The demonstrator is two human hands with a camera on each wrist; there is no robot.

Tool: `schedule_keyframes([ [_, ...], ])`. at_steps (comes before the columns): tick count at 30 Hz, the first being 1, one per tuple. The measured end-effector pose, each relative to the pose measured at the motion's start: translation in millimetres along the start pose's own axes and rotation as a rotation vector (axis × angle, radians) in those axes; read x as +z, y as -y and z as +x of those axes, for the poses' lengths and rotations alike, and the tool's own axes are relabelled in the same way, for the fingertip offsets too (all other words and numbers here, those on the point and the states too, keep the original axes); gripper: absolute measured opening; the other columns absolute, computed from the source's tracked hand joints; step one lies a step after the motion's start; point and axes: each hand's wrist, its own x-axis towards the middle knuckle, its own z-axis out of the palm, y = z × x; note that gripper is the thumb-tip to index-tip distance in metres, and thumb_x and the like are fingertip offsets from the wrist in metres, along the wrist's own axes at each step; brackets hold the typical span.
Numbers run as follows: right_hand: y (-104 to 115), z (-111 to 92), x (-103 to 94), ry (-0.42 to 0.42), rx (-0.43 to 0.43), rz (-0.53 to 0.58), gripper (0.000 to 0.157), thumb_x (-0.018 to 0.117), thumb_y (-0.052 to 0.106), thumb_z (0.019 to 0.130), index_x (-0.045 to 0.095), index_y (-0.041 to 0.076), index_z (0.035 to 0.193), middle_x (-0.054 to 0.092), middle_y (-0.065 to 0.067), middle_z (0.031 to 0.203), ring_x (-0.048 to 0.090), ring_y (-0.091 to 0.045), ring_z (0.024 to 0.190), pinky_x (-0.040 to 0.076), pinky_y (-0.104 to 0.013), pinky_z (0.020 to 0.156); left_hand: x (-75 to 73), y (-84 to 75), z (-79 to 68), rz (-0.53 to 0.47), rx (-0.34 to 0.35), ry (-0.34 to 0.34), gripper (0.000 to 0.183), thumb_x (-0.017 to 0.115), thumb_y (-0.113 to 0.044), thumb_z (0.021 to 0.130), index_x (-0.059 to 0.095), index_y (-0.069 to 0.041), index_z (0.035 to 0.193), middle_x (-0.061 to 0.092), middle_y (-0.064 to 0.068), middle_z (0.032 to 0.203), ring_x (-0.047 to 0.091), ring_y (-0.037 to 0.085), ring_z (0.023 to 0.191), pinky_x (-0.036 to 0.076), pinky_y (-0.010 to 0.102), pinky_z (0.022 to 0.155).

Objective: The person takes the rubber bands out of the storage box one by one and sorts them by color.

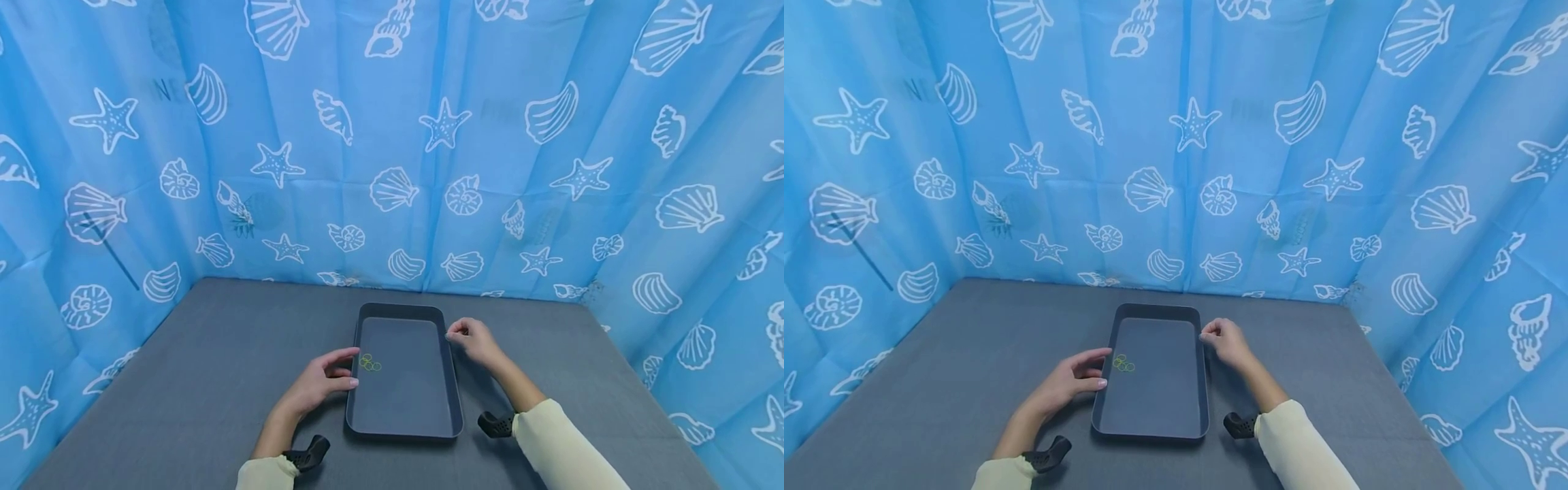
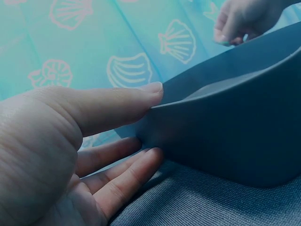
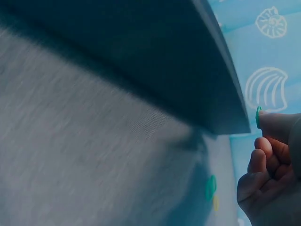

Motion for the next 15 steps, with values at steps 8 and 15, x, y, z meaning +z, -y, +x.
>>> schedule_keyframes([
  [8,-16.8,-11.3,-3.0,-0.01,0.003,-0.083,0.006,0.062,0.0,0.092,0.062,-0.002,0.087,0.058,-0.006,0.08,0.049,-0.017,0.071,0.041,-0.033,0.064,0.3,-1.3,0.3,-0.001,-0.004,0.0,0.057,0.074,-0.016,0.087,0.053,-0.011,0.14,0.049,0.017,0.138,0.055,0.028,0.109,0.048,0.044,0.089],
  [15,-29.6,-19.7,-3.9,-0.016,0.022,-0.136,0.007,0.065,-0.001,0.09,0.063,0.0,0.083,0.056,-0.003,0.075,0.048,-0.016,0.066,0.041,-0.033,0.062,0.5,0.5,1.1,0.009,-0.005,-0.009,0.057,0.075,-0.018,0.086,0.054,-0.013,0.139,0.049,0.017,0.139,0.055,0.028,0.109,0.048,0.045,0.09],
])
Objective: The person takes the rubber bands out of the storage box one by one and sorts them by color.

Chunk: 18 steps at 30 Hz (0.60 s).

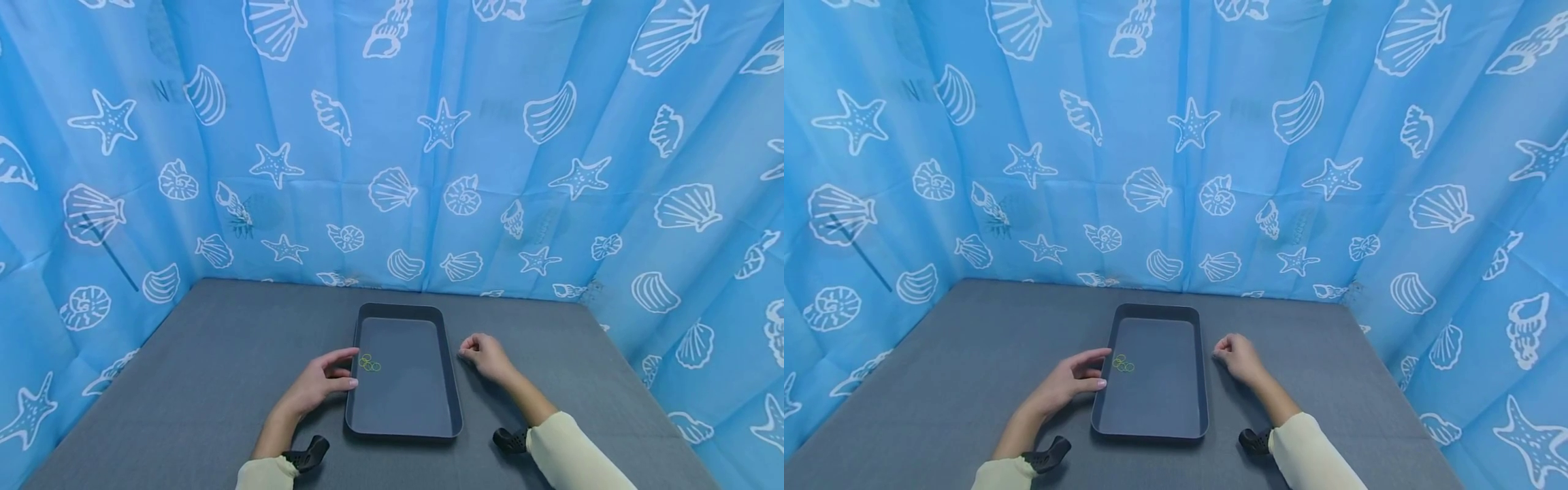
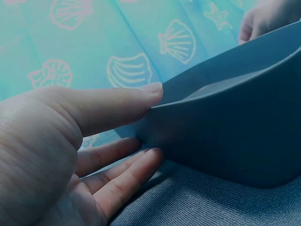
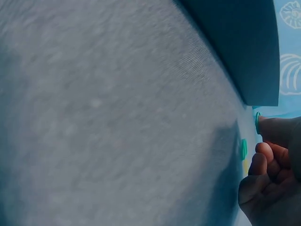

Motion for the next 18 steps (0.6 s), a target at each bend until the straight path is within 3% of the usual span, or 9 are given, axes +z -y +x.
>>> schedule_keyframes([
  [18,-14.4,-2.4,-2.5,-0.017,0.043,-0.091,0.01,0.067,0.001,0.088,0.063,0.003,0.08,0.056,-0.002,0.073,0.048,-0.016,0.065,0.04,-0.033,0.061,-0.9,1.9,0.2,-0.016,0.007,0.023,0.058,0.074,-0.016,0.088,0.052,-0.01,0.14,0.048,0.017,0.139,0.055,0.028,0.109,0.049,0.044,0.089],
])
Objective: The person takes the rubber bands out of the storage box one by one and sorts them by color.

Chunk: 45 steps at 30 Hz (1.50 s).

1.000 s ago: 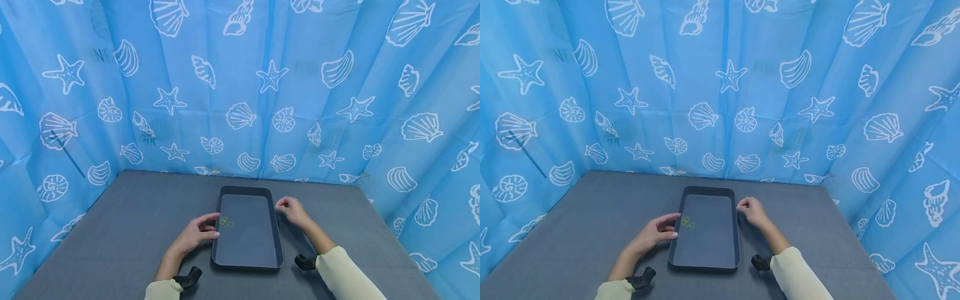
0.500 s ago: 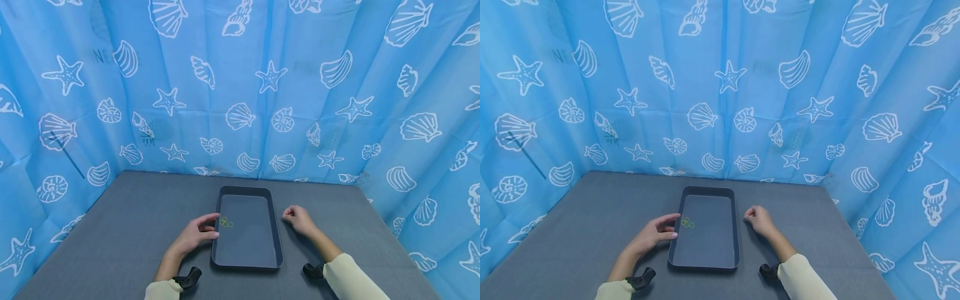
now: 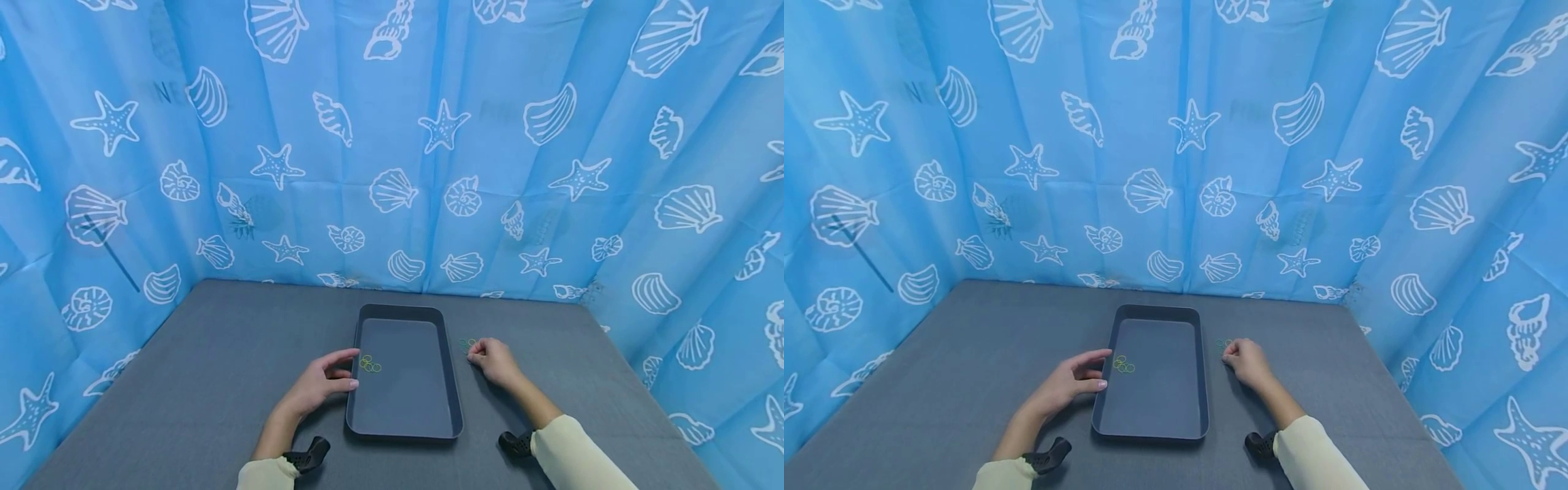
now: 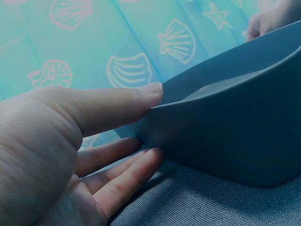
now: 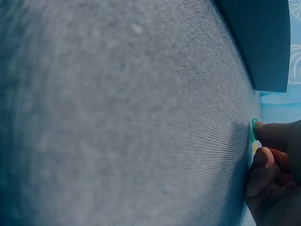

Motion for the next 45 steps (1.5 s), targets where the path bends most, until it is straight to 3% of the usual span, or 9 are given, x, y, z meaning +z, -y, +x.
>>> schedule_keyframes([
  [18,-0.1,2.3,-0.4,-0.003,-0.001,-0.032,0.008,0.07,0.002,0.087,0.064,0.002,0.081,0.057,-0.001,0.071,0.05,-0.015,0.065,0.042,-0.033,0.061,-0.8,-2.1,-1.5,0.002,-0.002,0.003,0.057,0.074,-0.017,0.088,0.052,-0.011,0.14,0.048,0.017,0.139,0.054,0.028,0.11,0.049,0.045,0.089],
  [31,-1.2,8.3,-8.0,-0.025,0.022,0.137,0.006,0.067,0.0,0.088,0.064,-0.005,0.09,0.058,-0.005,0.075,0.05,-0.016,0.065,0.042,-0.031,0.059,-0.4,-1.8,-0.8,0.003,-0.006,-0.004,0.058,0.074,-0.017,0.087,0.053,-0.012,0.14,0.048,0.017,0.139,0.054,0.028,0.11,0.049,0.044,0.088],
  [45,21.4,25.1,-19.3,-0.066,0.054,0.178,0.008,0.064,0.006,0.092,0.064,-0.001,0.092,0.06,-0.007,0.079,0.051,-0.019,0.07,0.041,-0.033,0.061,-0.1,-3.2,-1.6,-0.004,-0.007,-0.004,0.058,0.075,-0.016,0.086,0.053,-0.011,0.14,0.048,0.017,0.139,0.054,0.028,0.109,0.049,0.044,0.088],
])
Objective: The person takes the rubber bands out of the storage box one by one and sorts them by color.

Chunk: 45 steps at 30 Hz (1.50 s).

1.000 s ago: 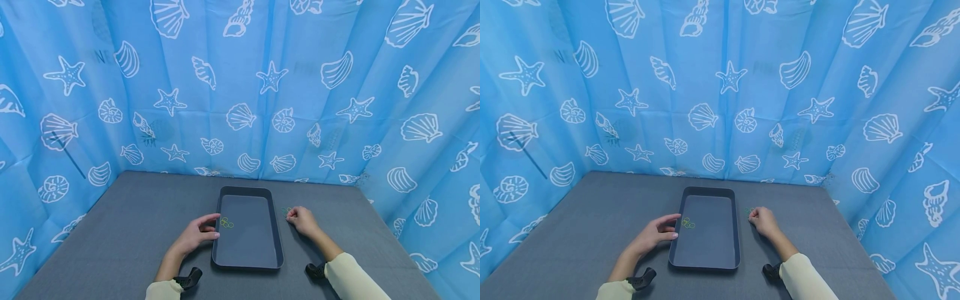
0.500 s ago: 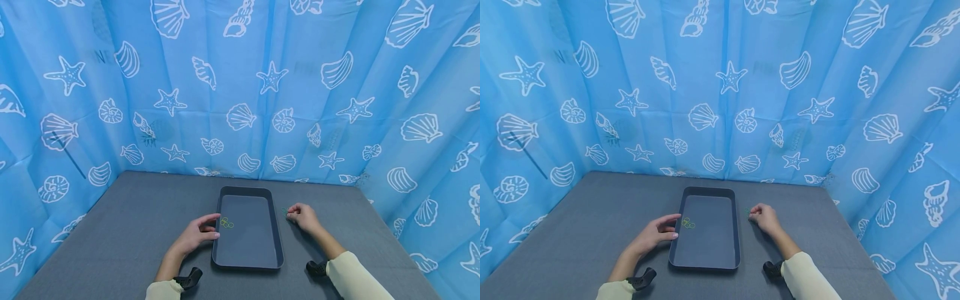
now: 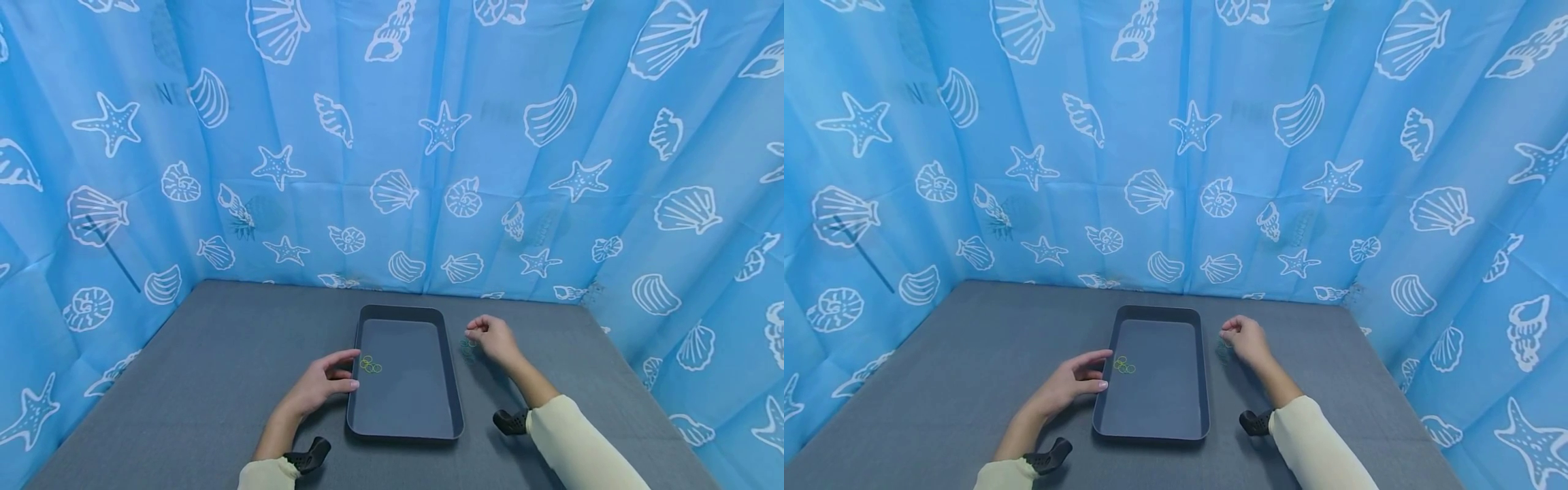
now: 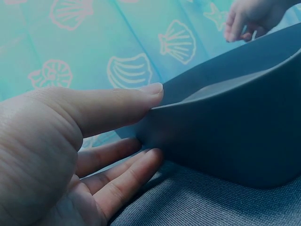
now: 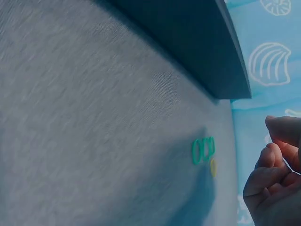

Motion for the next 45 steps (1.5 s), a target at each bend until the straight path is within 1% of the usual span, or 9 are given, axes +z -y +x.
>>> schedule_keyframes([
  [8,20.2,6.2,6.0,-0.005,0.008,0.047,0.01,0.065,0.008,0.092,0.064,-0.001,0.094,0.059,-0.007,0.08,0.052,-0.019,0.069,0.043,-0.032,0.06,-1.2,0.9,0.9,0.01,0.001,0.0,0.058,0.075,-0.016,0.086,0.053,-0.011,0.14,0.048,0.017,0.139,0.055,0.027,0.108,0.049,0.043,0.088],
  [17,41.7,4.4,18.3,0.004,0.046,0.121,0.01,0.065,0.008,0.092,0.065,-0.001,0.095,0.062,-0.009,0.087,0.057,-0.021,0.076,0.047,-0.032,0.067,-0.5,1.9,2.2,0.011,-0.003,0.009,0.058,0.075,-0.018,0.086,0.053,-0.012,0.14,0.048,0.018,0.139,0.054,0.028,0.108,0.049,0.042,0.087],
  [19,46.3,4.1,20.8,0.015,0.051,0.143,0.011,0.065,0.009,0.092,0.065,-0.001,0.096,0.062,-0.009,0.087,0.057,-0.024,0.077,0.047,-0.034,0.066,-0.4,1.9,2.3,0.015,0.003,0.011,0.058,0.075,-0.018,0.087,0.053,-0.012,0.14,0.048,0.018,0.138,0.054,0.028,0.108,0.05,0.042,0.087],
  [26,59.1,2.3,29.9,0.065,0.078,0.191,0.011,0.066,0.011,0.092,0.065,0.001,0.097,0.061,-0.009,0.086,0.057,-0.029,0.079,0.045,-0.032,0.06,-0.8,2.6,2.8,0.014,0.009,0.014,0.058,0.075,-0.018,0.087,0.053,-0.01,0.14,0.049,0.018,0.138,0.055,0.027,0.107,0.049,0.041,0.087],
  [29,64.1,1.2,35.1,0.084,0.061,0.185,0.011,0.067,0.011,0.092,0.065,0.001,0.095,0.061,-0.01,0.083,0.056,-0.029,0.075,0.043,-0.03,0.056,-0.8,3.0,2.9,0.012,0.01,0.016,0.059,0.075,-0.017,0.087,0.052,-0.01,0.14,0.048,0.018,0.139,0.055,0.027,0.107,0.049,0.042,0.087],
  [33,68.6,0.5,43.2,0.12,0.034,0.181,0.009,0.068,0.01,0.091,0.066,0.002,0.093,0.059,-0.01,0.078,0.054,-0.025,0.067,0.042,-0.029,0.053,-0.8,2.2,2.5,0.003,0.007,0.013,0.059,0.075,-0.017,0.087,0.052,-0.01,0.141,0.048,0.018,0.139,0.055,0.027,0.107,0.049,0.042,0.088],
  [38,72.6,-1.0,53.9,0.208,0.015,0.181,0.007,0.066,0.008,0.092,0.067,0.002,0.092,0.061,-0.013,0.082,0.053,-0.02,0.065,0.046,-0.031,0.055,-0.2,1.7,1.8,0.006,0.006,0.01,0.059,0.075,-0.017,0.086,0.052,-0.009,0.14,0.048,0.02,0.139,0.055,0.028,0.109,0.049,0.043,0.088],
  [41,74.4,-2.0,61.1,0.264,-0.009,0.191,0.007,0.065,0.006,0.092,0.067,0.0,0.091,0.062,-0.014,0.083,0.056,-0.022,0.068,0.047,-0.032,0.055,0.5,2.0,1.1,0.013,0.001,0.007,0.06,0.076,-0.018,0.086,0.052,-0.008,0.14,0.047,0.02,0.14,0.055,0.029,0.109,0.049,0.044,0.088],
  [45,74.7,-4.3,71.5,0.309,-0.02,0.198,0.007,0.064,0.004,0.092,0.068,-0.002,0.091,0.063,-0.012,0.083,0.058,-0.024,0.069,0.047,-0.031,0.054,1.0,2.7,2.0,0.018,-0.008,0.002,0.06,0.076,-0.021,0.085,0.053,-0.011,0.14,0.048,0.019,0.14,0.055,0.028,0.108,0.049,0.044,0.088],
])
